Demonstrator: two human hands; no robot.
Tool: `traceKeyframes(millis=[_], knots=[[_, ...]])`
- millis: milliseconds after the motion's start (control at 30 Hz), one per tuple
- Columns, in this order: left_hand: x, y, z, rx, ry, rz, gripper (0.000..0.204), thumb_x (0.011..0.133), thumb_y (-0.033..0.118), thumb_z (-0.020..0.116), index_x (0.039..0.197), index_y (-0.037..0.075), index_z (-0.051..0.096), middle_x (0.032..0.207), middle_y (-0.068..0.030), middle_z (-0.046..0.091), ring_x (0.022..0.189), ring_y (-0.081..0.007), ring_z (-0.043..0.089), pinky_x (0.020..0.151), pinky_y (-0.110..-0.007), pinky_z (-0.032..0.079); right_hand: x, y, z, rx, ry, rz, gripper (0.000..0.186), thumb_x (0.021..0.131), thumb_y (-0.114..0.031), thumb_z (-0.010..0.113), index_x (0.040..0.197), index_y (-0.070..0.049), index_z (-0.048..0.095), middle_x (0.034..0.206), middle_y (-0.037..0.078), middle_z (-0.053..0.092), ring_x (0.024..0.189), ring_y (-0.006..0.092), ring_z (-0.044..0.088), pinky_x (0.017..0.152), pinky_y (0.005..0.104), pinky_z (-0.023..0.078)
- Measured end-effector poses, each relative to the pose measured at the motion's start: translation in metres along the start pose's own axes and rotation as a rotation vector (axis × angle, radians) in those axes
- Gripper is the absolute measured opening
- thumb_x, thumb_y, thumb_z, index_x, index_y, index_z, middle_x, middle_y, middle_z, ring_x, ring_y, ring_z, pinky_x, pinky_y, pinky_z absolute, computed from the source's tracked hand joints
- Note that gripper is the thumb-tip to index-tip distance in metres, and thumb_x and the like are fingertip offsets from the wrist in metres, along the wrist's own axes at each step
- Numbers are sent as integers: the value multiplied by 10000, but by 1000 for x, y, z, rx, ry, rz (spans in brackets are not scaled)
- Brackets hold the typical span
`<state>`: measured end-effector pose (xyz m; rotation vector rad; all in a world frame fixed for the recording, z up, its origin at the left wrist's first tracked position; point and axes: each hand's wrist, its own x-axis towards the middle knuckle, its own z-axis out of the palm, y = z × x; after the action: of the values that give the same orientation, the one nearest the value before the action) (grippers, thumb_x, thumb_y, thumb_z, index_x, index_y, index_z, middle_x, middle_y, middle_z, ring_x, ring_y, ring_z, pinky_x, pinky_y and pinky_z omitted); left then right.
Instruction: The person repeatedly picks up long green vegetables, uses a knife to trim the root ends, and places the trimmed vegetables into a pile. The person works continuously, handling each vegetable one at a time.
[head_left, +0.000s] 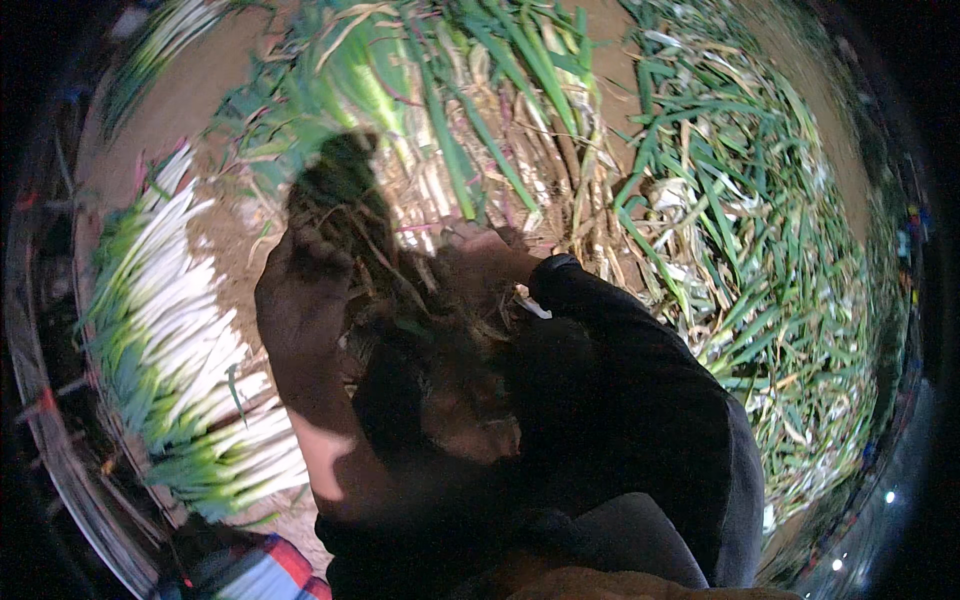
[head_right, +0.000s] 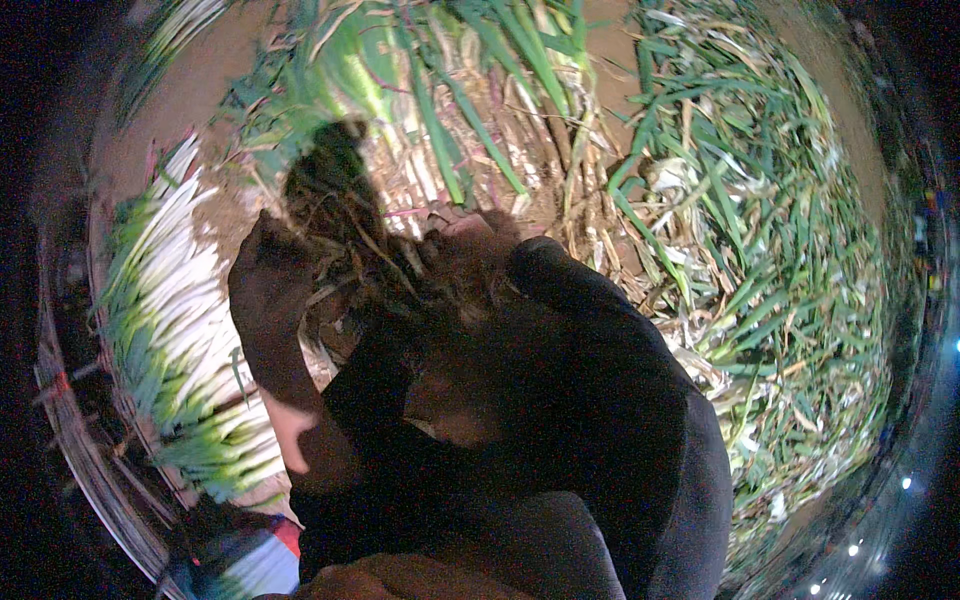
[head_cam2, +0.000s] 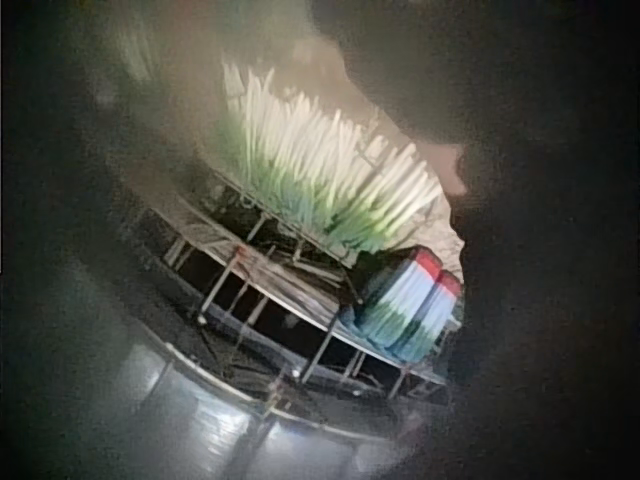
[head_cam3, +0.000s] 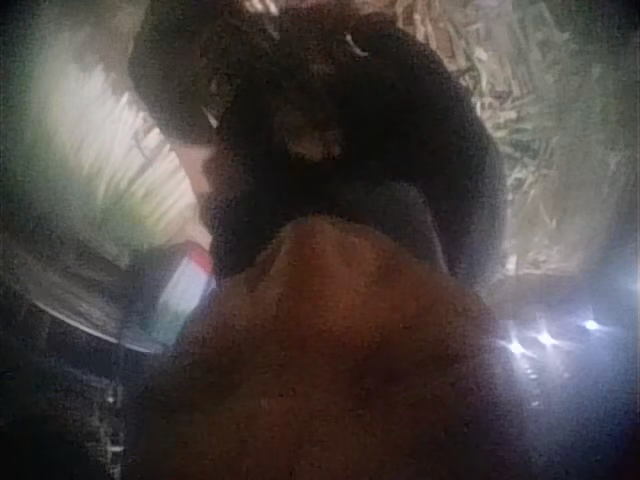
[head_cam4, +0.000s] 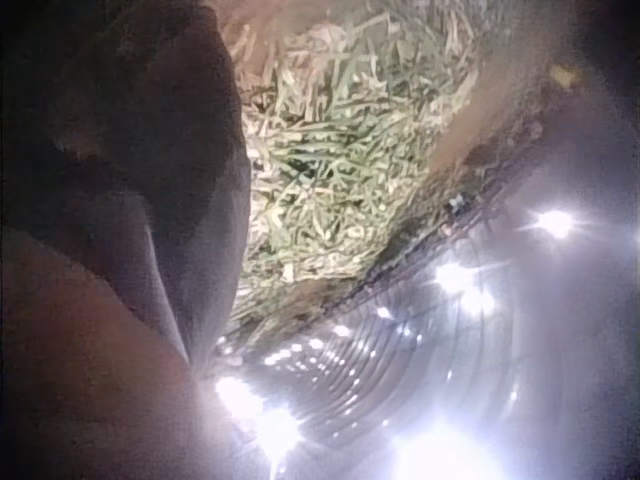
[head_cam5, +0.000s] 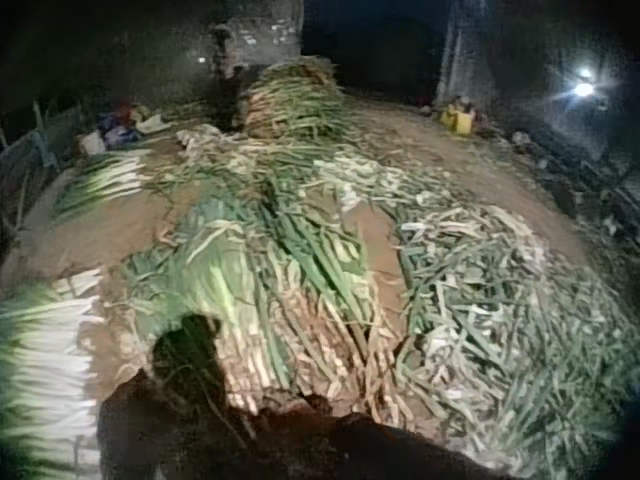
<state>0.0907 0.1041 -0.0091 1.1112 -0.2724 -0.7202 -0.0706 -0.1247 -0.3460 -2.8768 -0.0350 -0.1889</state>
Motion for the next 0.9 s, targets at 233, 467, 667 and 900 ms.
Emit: traceKeyframes(millis=[233, 467, 667, 900], knots=[[-7, 15, -8, -715, -73, -314, 196, 970, 108, 462, 1059, -23, 578, 929, -118, 636, 857, -219, 596, 838, -360, 485, -41, 64, -91, 173, 364, 715, 362, 809, -266, 646, 1037, 4, 563, 970, 181, 610, 854, 374, 607, 755, 478, 491], [-22, 16, -4, -547, 72, -313, 200, 980, 174, 476, 1095, 43, 574, 897, -53, 627, 814, -179, 590, 804, -370, 483, -143, 151, -46, 206, 332, 978, 318, 822, -293, 561, 934, 5, 564, 748, 216, 569, 746, 392, 577, 663, 468, 460], [-7, 6, 11, -670, -8, -409, 201, 973, 125, 465, 1065, -9, 584, 927, -125, 647, 832, -232, 605, 810, -370, 486, -192, 180, -18, 183, 71, 1045, 405, 829, -390, 611, 903, 8, 620, 772, 204, 618, 771, 374, 608, 674, 440, 482], [-22, 1, 42, -232, 129, -164, 135, 950, 119, 532, 1020, 13, 577, 874, -73, 584, 846, -183, 561, 736, -338, 497, -148, 96, -174, 918, 272, 1232, 505, 839, -408, 631, 1050, 50, 640, 947, 130, 645, 826, 230, 577, 754, 361, 451]])
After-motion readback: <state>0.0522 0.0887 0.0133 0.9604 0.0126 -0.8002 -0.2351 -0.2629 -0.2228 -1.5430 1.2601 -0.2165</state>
